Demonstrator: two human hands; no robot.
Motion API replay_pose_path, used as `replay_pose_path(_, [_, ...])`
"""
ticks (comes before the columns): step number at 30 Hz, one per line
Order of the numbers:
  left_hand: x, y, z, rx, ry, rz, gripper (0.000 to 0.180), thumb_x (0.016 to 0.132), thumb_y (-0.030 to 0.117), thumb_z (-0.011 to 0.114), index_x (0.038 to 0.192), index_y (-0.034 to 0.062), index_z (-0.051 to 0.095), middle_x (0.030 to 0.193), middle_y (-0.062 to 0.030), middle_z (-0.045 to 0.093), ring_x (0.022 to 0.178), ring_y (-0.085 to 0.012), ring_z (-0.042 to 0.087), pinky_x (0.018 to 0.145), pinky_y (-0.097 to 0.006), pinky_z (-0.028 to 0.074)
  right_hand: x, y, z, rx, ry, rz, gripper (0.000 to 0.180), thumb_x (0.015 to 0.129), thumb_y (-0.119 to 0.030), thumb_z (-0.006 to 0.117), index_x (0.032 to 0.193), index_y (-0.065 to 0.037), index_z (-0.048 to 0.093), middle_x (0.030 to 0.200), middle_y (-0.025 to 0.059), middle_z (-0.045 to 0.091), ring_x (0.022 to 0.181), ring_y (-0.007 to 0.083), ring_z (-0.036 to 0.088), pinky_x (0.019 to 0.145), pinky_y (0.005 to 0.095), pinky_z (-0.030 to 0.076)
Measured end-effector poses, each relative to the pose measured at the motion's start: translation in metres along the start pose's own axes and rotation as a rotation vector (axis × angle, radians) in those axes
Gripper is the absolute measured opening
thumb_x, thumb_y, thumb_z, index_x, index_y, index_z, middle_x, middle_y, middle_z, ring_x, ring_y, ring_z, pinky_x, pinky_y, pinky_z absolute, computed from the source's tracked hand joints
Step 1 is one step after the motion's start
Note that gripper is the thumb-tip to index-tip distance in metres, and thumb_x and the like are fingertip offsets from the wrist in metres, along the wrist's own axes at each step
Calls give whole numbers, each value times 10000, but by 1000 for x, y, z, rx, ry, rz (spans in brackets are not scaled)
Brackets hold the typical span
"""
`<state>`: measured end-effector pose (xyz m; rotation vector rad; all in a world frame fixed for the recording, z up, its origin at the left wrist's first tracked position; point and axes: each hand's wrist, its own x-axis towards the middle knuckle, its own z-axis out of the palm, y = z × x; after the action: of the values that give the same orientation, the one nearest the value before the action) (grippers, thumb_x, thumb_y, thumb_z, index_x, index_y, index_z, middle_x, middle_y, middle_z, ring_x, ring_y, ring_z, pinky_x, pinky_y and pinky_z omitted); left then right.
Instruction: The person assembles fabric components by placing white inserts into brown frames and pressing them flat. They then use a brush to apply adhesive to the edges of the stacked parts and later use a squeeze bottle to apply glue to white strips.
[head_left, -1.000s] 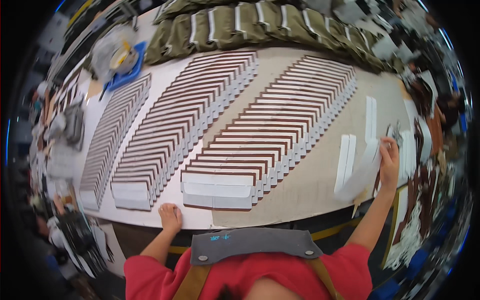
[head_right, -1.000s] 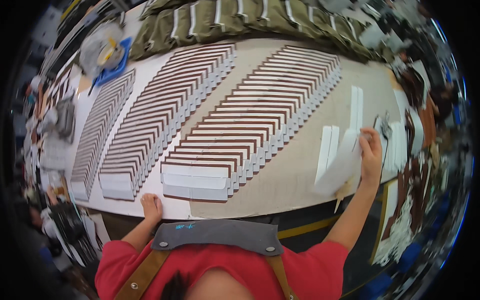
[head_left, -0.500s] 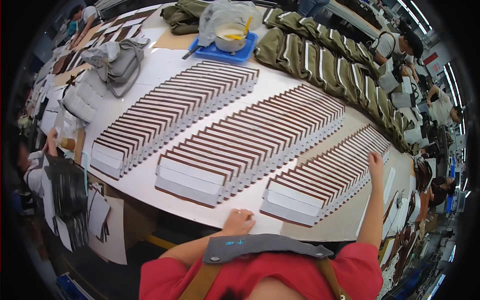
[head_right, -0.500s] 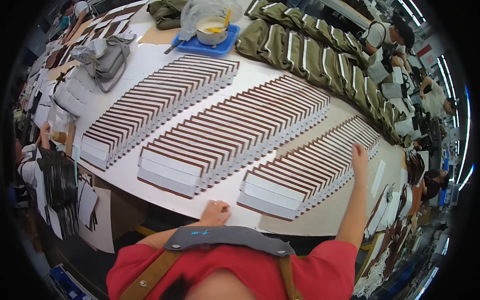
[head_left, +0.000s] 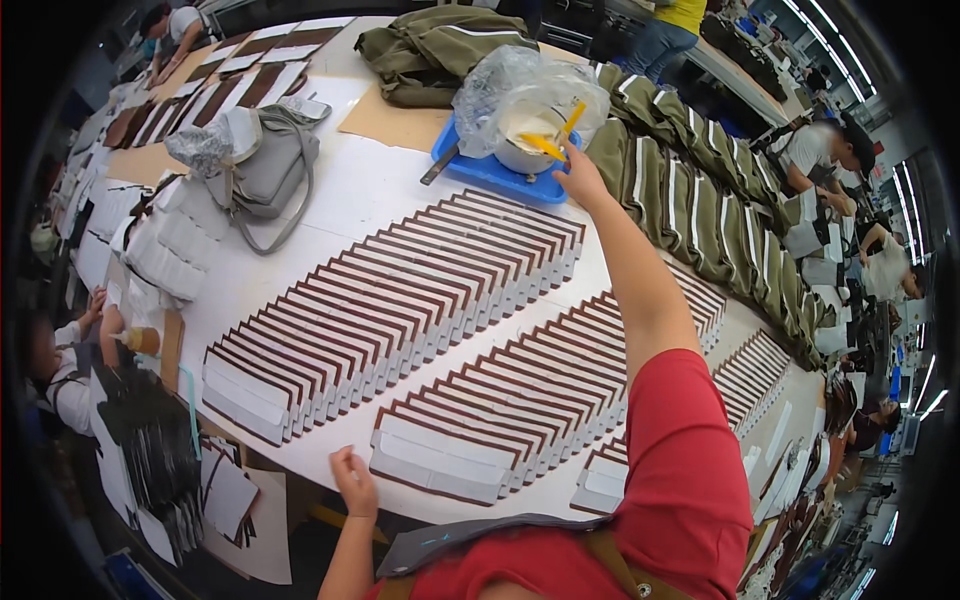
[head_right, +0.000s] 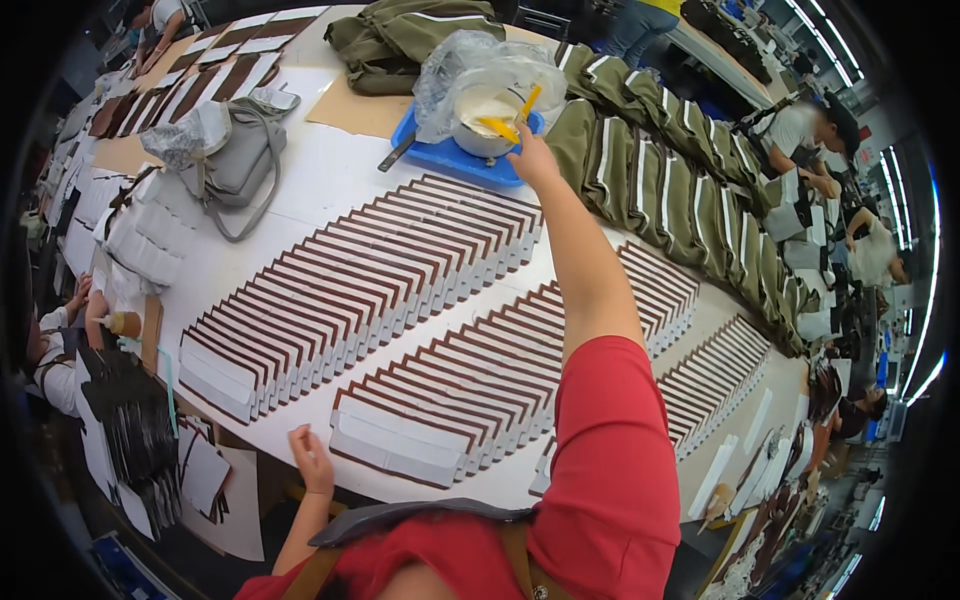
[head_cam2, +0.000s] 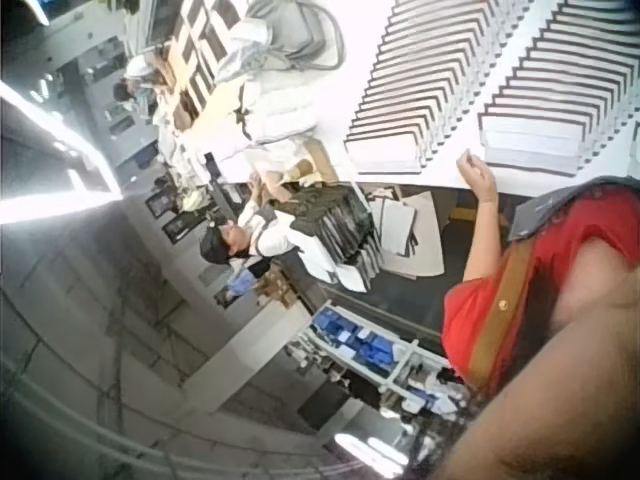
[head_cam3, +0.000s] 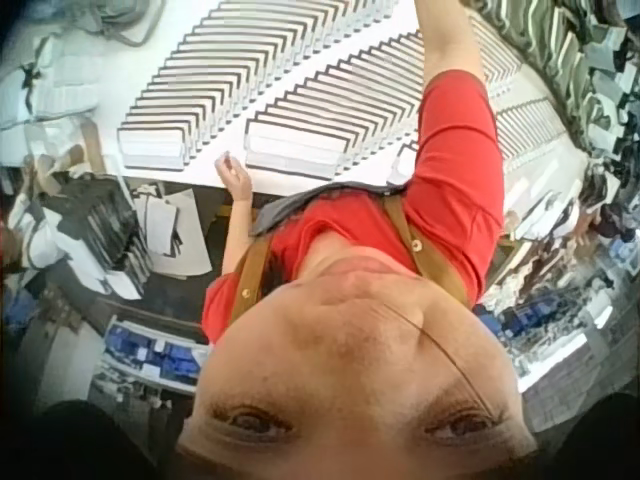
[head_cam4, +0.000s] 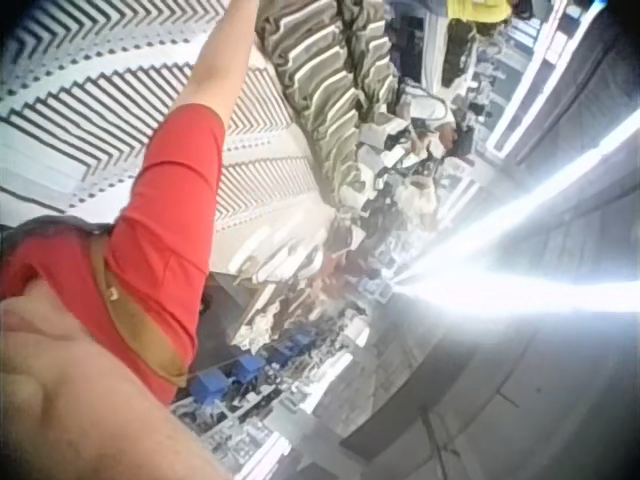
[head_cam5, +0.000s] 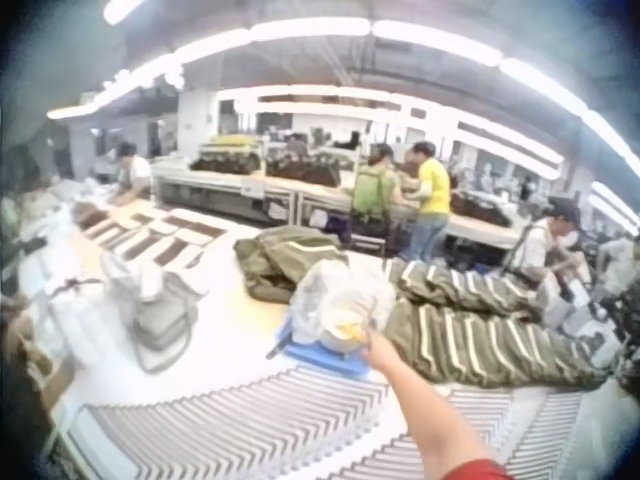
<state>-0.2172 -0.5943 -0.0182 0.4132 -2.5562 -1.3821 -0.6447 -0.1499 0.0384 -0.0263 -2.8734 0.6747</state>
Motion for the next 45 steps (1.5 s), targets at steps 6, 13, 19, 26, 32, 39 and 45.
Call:
replay_pose_path(6, [2, -48, -4, 436, -15, 50, 263, 883, 115, 430, 1105, -23, 454, 881, -125, 429, 796, -245, 415, 723, -351, 351, 52, 2, 32, 310, 132, 19, 428, 792, -230, 630, 1180, -69, 546, 819, 139, 650, 764, 262, 628, 702, 321, 491])
replay_pose_path(13, [4, -43, -3, 370, 5, -5, 277, 876, 137, 440, 1103, -20, 466, 854, -120, 427, 772, -257, 404, 710, -373, 328, 60, -42, 19, 906, 139, 251, 211, 835, -216, 614, 953, -52, 555, 729, 59, 597, 547, 109, 521, 509, 238, 415])
replay_pose_path(19, [12, -41, 1, 340, -12, 41, 275, 876, 139, 441, 1103, -15, 464, 845, -121, 428, 778, -276, 409, 738, -391, 318, 48, 1, 19, 948, 394, 209, 205, 839, -220, 619, 901, -46, 530, 643, 32, 532, 450, 97, 464, 419, 226, 383])
replay_pose_path(26, [9, -47, -2, 379, -23, 41, 262, 869, 131, 447, 1089, -10, 467, 848, -113, 445, 789, -279, 431, 766, -402, 318, -2, -21, 2, 1181, 531, 425, 178, 855, -199, 589, 880, -30, 542, 578, 32, 505, 406, 91, 440, 381, 223, 398])
replay_pose_path(32, [9, -44, 0, 364, -4, 48, 258, 866, 137, 461, 1085, 0, 472, 846, -107, 448, 768, -266, 434, 770, -402, 318, -4, -32, -10, 1252, 569, 390, 166, 853, -187, 583, 842, -24, 558, 599, 41, 524, 439, 94, 466, 402, 221, 409])
replay_pose_path(39, [10, -46, -1, 384, -6, 84, 256, 866, 138, 466, 1083, 2, 473, 848, -110, 454, 781, -267, 442, 764, -398, 321, -1, -17, 29, 1519, 536, 651, 278, 881, -220, 542, 875, 56, 510, 686, 115, 571, 522, 171, 562, 494, 296, 542])
replay_pose_path(45, [10, -46, -1, 394, -8, 71, 253, 868, 139, 464, 1082, 5, 475, 850, -111, 455, 790, -270, 445, 761, -398, 321, -24, -15, 9, 1554, 518, 633, 230, 876, -179, 549, 960, 29, 497, 709, 120, 573, 567, 187, 590, 520, 313, 556])
